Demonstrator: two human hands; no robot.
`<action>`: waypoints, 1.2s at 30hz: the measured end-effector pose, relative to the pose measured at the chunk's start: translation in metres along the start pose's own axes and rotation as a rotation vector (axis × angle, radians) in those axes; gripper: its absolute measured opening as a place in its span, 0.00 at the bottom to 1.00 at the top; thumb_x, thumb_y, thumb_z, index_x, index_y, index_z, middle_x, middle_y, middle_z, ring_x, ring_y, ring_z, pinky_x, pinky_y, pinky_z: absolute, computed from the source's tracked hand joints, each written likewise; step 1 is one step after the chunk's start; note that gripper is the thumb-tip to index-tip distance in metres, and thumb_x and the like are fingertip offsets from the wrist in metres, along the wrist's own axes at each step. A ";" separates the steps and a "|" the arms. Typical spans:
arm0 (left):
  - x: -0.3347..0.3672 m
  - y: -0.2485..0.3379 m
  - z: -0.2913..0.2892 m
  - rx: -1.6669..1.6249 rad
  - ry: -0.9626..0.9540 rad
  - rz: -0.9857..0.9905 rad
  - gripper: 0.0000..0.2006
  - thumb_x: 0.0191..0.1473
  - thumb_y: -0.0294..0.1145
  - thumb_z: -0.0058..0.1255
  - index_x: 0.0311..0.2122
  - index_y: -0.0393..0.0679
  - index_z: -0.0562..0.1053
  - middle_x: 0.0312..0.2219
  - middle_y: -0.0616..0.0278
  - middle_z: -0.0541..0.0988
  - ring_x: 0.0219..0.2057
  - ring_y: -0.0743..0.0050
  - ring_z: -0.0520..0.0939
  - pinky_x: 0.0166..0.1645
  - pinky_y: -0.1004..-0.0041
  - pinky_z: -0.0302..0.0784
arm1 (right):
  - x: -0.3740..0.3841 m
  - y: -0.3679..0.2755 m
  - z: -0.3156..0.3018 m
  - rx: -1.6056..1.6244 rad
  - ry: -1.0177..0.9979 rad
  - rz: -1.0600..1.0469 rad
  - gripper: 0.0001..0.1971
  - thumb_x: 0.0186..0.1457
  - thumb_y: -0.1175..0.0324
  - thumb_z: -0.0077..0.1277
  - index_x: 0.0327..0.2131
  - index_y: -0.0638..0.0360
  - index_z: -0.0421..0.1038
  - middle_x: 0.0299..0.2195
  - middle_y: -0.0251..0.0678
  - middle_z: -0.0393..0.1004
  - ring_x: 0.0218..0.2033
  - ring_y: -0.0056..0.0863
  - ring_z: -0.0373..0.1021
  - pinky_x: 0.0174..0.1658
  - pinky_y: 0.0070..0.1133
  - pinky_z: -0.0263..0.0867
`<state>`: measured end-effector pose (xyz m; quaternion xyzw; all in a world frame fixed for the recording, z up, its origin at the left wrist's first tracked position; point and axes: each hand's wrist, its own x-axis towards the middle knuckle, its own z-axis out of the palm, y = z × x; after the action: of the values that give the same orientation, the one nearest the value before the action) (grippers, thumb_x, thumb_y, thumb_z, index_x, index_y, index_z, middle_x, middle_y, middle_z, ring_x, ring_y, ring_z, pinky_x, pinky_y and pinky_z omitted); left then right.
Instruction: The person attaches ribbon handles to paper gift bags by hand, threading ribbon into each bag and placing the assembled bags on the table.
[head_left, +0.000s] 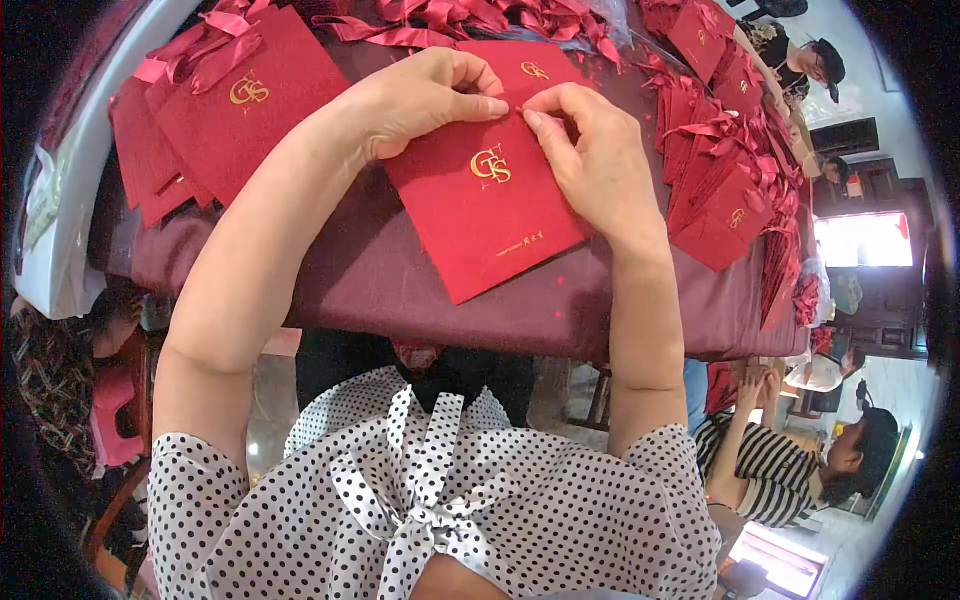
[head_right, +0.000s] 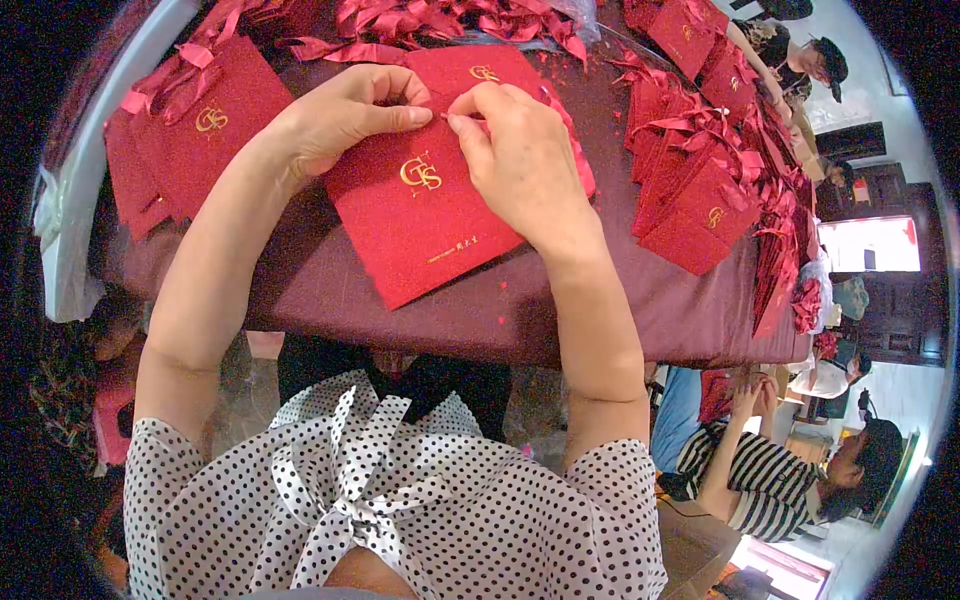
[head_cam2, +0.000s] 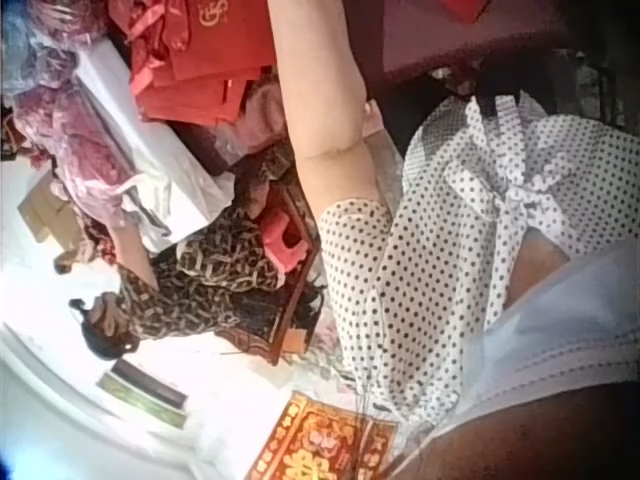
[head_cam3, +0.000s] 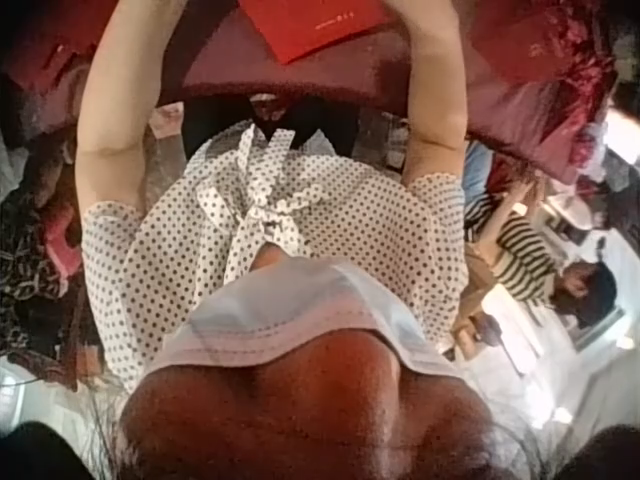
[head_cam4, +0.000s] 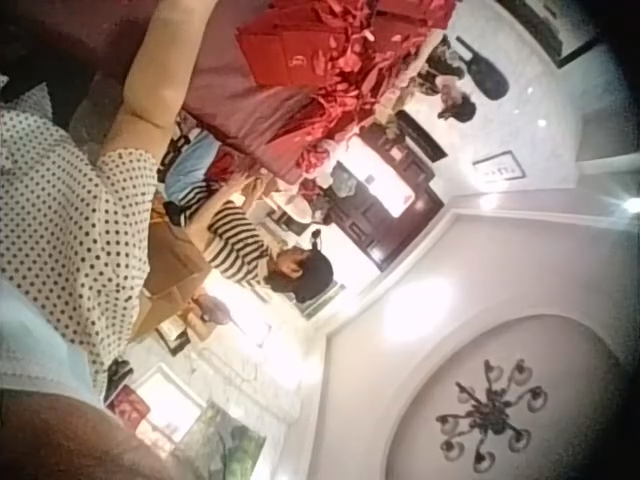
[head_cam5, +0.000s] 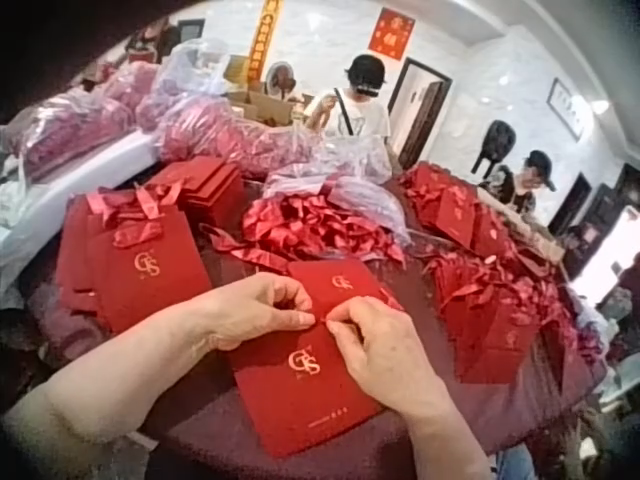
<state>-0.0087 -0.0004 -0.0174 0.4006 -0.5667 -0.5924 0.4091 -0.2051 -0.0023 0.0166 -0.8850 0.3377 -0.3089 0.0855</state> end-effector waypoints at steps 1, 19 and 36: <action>0.000 0.000 0.000 0.014 -0.014 0.008 0.08 0.49 0.29 0.55 0.34 0.41 0.71 0.28 0.73 0.73 0.32 0.88 0.72 0.40 0.85 0.66 | 0.000 0.002 -0.001 0.014 -0.014 0.009 0.05 0.50 0.71 0.51 0.28 0.62 0.68 0.25 0.44 0.71 0.30 0.42 0.70 0.34 0.32 0.65; 0.000 0.002 0.003 -0.002 0.017 0.068 0.03 0.53 0.25 0.50 0.32 0.38 0.72 0.27 0.70 0.74 0.29 0.86 0.71 0.37 0.83 0.67 | -0.005 -0.006 0.013 -0.312 0.099 -0.226 0.03 0.50 0.74 0.48 0.27 0.62 0.66 0.26 0.43 0.70 0.29 0.42 0.69 0.33 0.34 0.65; -0.005 0.013 0.010 0.043 0.034 0.138 0.06 0.50 0.25 0.50 0.34 0.37 0.71 0.27 0.70 0.74 0.32 0.86 0.72 0.39 0.83 0.66 | 0.000 0.006 -0.003 0.122 -0.017 0.081 0.08 0.48 0.69 0.56 0.32 0.60 0.71 0.24 0.41 0.75 0.27 0.36 0.74 0.31 0.27 0.67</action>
<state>-0.0164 0.0074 -0.0038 0.3793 -0.5986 -0.5437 0.4497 -0.2098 -0.0062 0.0166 -0.8663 0.3532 -0.3176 0.1547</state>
